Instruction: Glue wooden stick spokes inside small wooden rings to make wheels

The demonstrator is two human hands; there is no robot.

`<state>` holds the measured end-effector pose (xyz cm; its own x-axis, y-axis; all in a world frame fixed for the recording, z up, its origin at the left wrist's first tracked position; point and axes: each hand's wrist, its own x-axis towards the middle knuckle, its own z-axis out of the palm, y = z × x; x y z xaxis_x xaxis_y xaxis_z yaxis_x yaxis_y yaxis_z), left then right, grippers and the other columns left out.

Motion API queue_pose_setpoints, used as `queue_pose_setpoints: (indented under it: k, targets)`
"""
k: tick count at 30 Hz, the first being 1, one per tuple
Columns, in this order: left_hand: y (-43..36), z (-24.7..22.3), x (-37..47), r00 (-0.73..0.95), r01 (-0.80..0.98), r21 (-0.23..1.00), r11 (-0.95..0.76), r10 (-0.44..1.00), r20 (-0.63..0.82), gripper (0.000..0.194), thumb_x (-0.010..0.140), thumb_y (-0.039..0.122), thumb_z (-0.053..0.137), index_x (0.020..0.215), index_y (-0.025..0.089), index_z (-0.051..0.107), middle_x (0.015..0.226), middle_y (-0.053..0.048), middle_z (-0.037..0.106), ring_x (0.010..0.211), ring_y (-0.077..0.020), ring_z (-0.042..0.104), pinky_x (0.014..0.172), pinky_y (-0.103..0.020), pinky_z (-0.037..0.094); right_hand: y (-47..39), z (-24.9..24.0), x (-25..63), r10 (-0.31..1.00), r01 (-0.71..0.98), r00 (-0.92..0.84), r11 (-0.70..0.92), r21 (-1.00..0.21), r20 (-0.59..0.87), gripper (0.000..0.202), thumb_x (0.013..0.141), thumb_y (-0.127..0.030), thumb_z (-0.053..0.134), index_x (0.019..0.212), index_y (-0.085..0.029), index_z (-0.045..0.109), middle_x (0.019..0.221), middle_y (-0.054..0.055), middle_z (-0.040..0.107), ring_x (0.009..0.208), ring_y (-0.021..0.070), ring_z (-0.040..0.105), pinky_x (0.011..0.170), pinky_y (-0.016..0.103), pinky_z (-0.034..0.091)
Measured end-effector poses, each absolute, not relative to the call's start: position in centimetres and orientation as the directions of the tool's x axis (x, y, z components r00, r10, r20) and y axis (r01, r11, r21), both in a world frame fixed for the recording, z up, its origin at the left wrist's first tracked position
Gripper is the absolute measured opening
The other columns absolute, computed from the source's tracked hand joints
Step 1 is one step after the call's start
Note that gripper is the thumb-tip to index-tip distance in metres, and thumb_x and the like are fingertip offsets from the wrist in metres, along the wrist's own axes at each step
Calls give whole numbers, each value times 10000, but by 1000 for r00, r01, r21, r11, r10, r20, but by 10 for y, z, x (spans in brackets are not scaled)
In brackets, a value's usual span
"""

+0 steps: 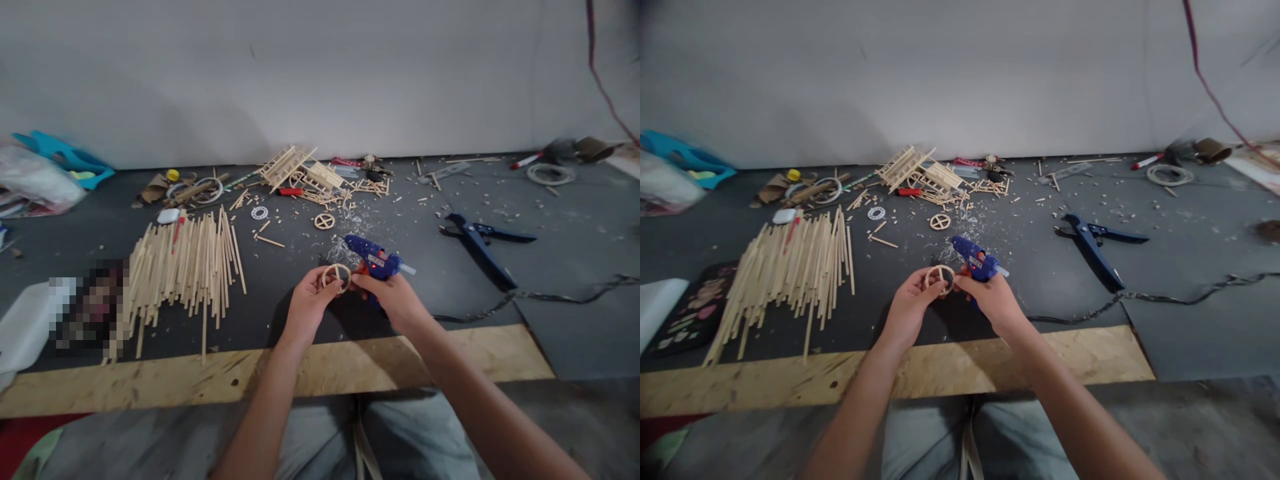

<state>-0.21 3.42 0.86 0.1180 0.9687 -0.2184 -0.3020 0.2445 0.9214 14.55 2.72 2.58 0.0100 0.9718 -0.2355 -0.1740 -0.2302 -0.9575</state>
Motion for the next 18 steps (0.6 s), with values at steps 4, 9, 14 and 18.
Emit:
queue_pose_setpoints:
  k: [4,9,14,18]
  targets:
    - [34,8,-2,123,-309,923,230,972,-201,278,683,221,717,948,172,649,793,1,666,716,-111,589,715,-243,448,27,25,140,973,-158,21,-223,-962,-229,224,677,-301,684,814,-182,552,683,-16,562,612,120,512,567,251,390]
    - [34,9,-1,105,-297,928,225,974,-203,286,686,245,718,954,172,649,786,-5,662,695,-108,579,683,-233,445,27,27,137,974,-166,45,-214,-963,-224,219,680,-294,675,815,-190,538,693,-19,541,632,123,517,577,248,397]
    - [34,6,-3,69,-290,928,233,973,-222,266,741,355,653,913,153,671,767,-40,659,686,-134,580,650,-251,438,28,26,140,976,-164,48,-203,-965,-214,224,680,-317,675,809,-187,545,701,-16,545,627,122,507,588,253,398]
    - [34,2,-5,6,-269,939,215,975,-222,232,733,352,657,858,159,688,744,-24,637,633,-109,537,585,-227,400,27,25,141,977,-152,36,-201,-968,-209,223,684,-330,675,814,-191,559,713,-7,564,652,134,530,599,257,414]
